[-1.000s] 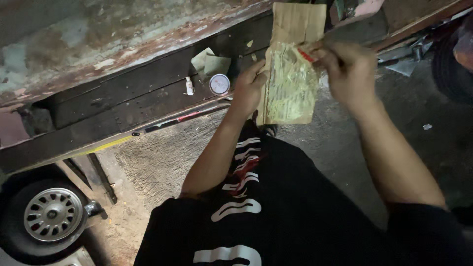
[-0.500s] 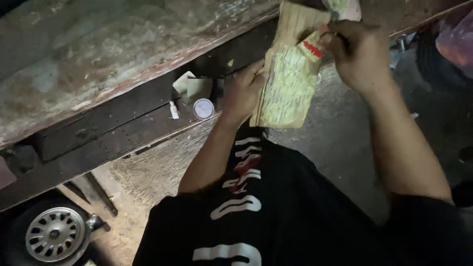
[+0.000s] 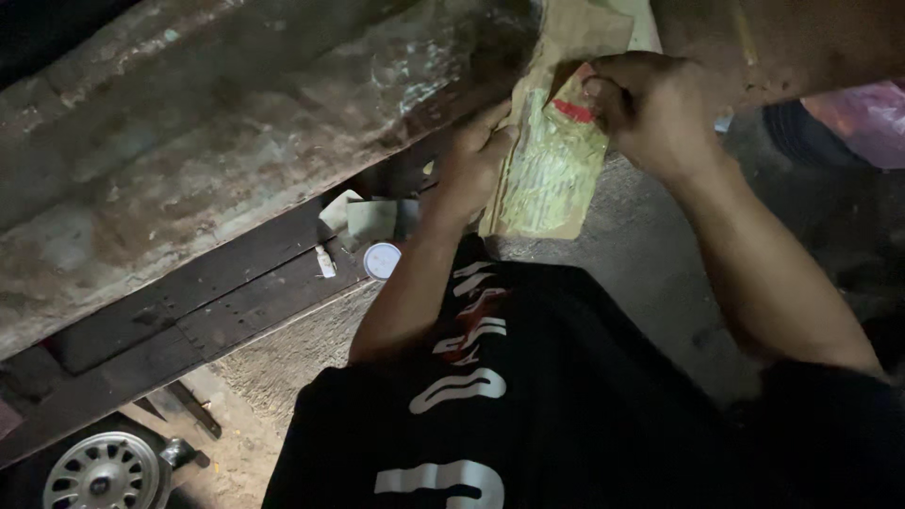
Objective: The person squeezes a white paste from a tube onto a piece of cardboard, then uses a small flat tool to spread and mix the paste across the cardboard surface. The person continues to spread the mixture evenly over the cardboard.
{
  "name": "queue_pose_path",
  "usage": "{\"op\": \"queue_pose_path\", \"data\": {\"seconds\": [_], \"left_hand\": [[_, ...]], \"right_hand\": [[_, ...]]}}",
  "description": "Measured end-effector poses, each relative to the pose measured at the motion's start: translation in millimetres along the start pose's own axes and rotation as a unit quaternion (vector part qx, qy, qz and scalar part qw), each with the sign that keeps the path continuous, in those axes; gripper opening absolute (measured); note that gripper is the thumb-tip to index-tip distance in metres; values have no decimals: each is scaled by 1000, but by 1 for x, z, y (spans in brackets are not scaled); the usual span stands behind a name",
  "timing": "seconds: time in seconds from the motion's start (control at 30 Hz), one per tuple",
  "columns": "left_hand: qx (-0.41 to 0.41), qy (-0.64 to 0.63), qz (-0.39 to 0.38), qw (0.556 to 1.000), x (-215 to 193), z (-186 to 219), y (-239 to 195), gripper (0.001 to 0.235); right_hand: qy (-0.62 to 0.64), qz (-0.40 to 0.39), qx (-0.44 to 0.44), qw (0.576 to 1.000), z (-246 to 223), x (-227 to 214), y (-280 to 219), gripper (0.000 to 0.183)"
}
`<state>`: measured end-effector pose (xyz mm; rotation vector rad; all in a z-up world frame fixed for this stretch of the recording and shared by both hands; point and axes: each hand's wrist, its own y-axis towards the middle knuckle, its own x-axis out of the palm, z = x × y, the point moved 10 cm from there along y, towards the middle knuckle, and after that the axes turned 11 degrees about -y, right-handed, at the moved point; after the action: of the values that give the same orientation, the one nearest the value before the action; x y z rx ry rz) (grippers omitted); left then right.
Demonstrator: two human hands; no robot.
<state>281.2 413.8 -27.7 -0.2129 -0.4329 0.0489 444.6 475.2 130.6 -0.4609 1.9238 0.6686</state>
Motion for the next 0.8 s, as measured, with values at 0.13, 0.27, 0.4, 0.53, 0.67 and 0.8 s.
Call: {"op": "queue_pose_path", "data": {"seconds": [0.13, 0.27, 0.4, 0.53, 0.67, 0.8], "left_hand": [[11, 103, 32, 994, -12, 13, 14, 42], [34, 91, 18, 995, -8, 20, 21, 41], [0, 105, 36, 994, -14, 16, 33, 45], [53, 116, 60, 990, -14, 22, 39, 44], [56, 161, 99, 980, -12, 29, 37, 45], [9, 183, 134, 974, -6, 37, 25, 45]], "right_hand": [[-17, -18, 4, 1000, 1, 14, 18, 15], [-28, -9, -20, 999, -9, 14, 19, 15], [30, -76, 89, 993, 12, 23, 24, 20], [200, -40, 105, 973, 29, 7, 21, 23], [232, -44, 143, 961, 56, -2, 26, 22], [267, -49, 104, 957, 58, -11, 35, 17]]}}
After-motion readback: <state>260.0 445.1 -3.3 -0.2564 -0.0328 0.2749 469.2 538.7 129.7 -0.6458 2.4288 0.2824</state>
